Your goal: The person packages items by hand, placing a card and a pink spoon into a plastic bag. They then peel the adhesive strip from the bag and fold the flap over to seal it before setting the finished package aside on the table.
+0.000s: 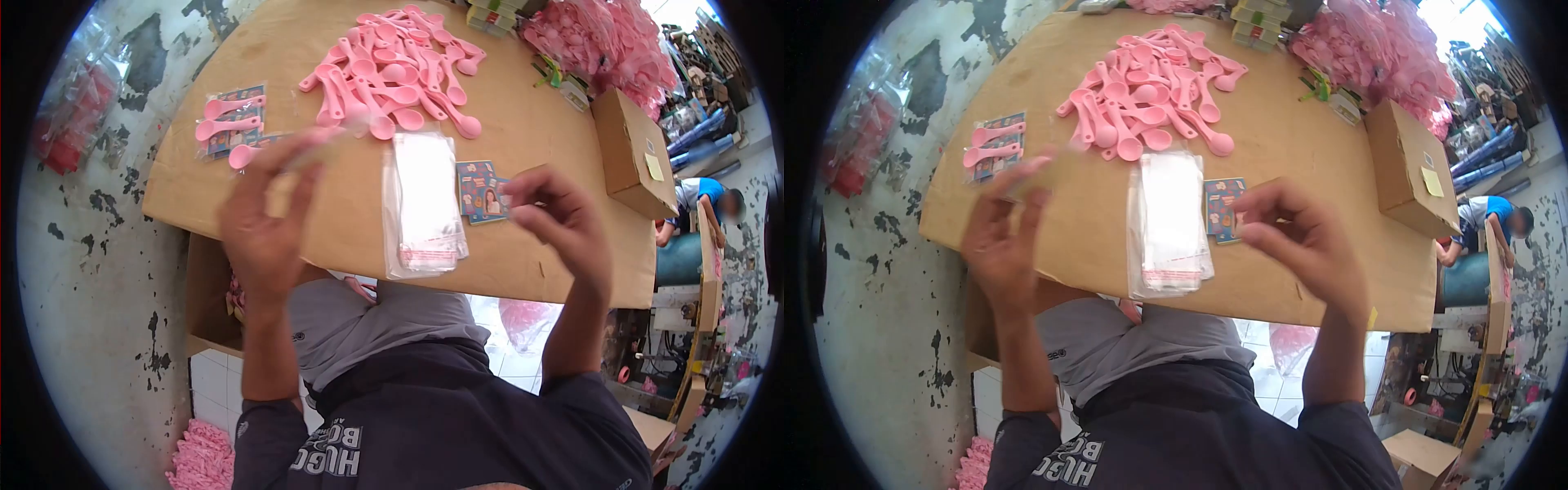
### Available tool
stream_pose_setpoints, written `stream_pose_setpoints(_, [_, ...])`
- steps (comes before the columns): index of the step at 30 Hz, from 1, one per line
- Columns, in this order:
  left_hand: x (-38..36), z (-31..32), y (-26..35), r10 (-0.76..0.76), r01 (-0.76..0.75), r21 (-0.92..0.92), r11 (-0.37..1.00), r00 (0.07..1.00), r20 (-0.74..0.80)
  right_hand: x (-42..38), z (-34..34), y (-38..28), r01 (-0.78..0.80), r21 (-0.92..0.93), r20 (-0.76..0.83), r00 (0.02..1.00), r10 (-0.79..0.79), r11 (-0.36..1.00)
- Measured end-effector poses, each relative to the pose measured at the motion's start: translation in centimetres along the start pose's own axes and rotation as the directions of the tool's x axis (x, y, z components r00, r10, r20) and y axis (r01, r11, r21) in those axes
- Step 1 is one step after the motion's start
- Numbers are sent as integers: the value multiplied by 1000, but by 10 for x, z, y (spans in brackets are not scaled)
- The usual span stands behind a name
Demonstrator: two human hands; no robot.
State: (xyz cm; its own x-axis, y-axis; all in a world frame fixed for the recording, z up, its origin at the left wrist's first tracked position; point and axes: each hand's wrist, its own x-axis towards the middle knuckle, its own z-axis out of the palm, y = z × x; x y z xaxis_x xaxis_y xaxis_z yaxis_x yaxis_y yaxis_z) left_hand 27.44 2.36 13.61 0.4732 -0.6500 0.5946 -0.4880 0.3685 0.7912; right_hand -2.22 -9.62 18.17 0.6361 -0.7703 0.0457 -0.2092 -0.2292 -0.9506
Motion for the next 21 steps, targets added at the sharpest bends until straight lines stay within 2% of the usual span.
stream_pose_setpoints(1, [10,-9,-4,57,-55,80,995,998,-18,-2,-16,-7,-11,155,10,1000,9,988])
stream_pose_setpoints(2, [17,-19,-8,118,-111,160,981,993,-31,-3,-32,-6,63,265,21,997,-71,962])
stream_pose_setpoints(3, [21,-27,-14,123,-119,148,982,992,-24,-3,-47,-3,137,371,22,988,-156,919])
stream_pose_setpoints(4, [24,-35,-20,61,-67,325,943,998,29,1,-62,5,123,467,56,984,-168,876])
stream_pose_setpoints(5, [26,-43,-28,-8,-28,492,870,997,70,7,-67,16,129,459,40,985,-165,879])
stream_pose_setpoints(6, [27,-49,-38,-138,48,508,860,980,142,12,-70,32,62,-109,-136,988,-76,992])
stream_pose_setpoints(7, [25,-56,-50,-136,41,494,869,978,157,15,-74,47,-142,-612,-327,941,-85,778])
stream_pose_setpoints(8, [20,-62,-62,-76,-108,602,791,959,271,14,-81,63,-163,-615,-344,936,-77,771])
stream_pose_setpoints(9, [15,-64,-69,-30,-262,677,688,921,387,11,-90,78,-178,-773,-346,923,-170,609])
stream_pose_setpoints(10, [12,-64,-70,-65,-221,665,714,924,378,12,-98,82,-193,-890,-318,912,-260,412])
stream_pose_setpoints(11, [10,-64,-70,-63,-224,654,723,921,385,15,-104,84,-206,-891,-326,910,-255,405])
stream_pose_setpoints(13, [11,-65,-71,-81,-172,636,753,934,349,24,-107,84,-168,-717,-363,919,-156,676])
stream_pose_setpoints(14, [13,-65,-73,-77,-177,633,754,933,353,32,-110,91,-172,-716,-368,917,-156,676])
stream_pose_setpoints(16, [15,-65,-77,-102,-120,600,791,941,323,47,-112,119,46,-743,-239,914,-329,667])
stream_pose_setpoints(17, [16,-66,-77,-107,-116,605,788,941,321,47,-111,130,50,-740,-234,915,-327,671])
stream_pose_setpoints(19, [18,-66,-79,-58,-182,642,745,941,334,52,-100,133,138,-913,-33,913,-406,384])
stream_pose_setpoints(20, [17,-66,-81,-70,-172,647,743,941,331,51,-105,127,144,-910,-25,916,-400,388])
stream_pose_setpoints(21, [16,-65,-82,-68,-150,626,765,948,310,48,-100,85,-69,-869,-142,983,-113,490])
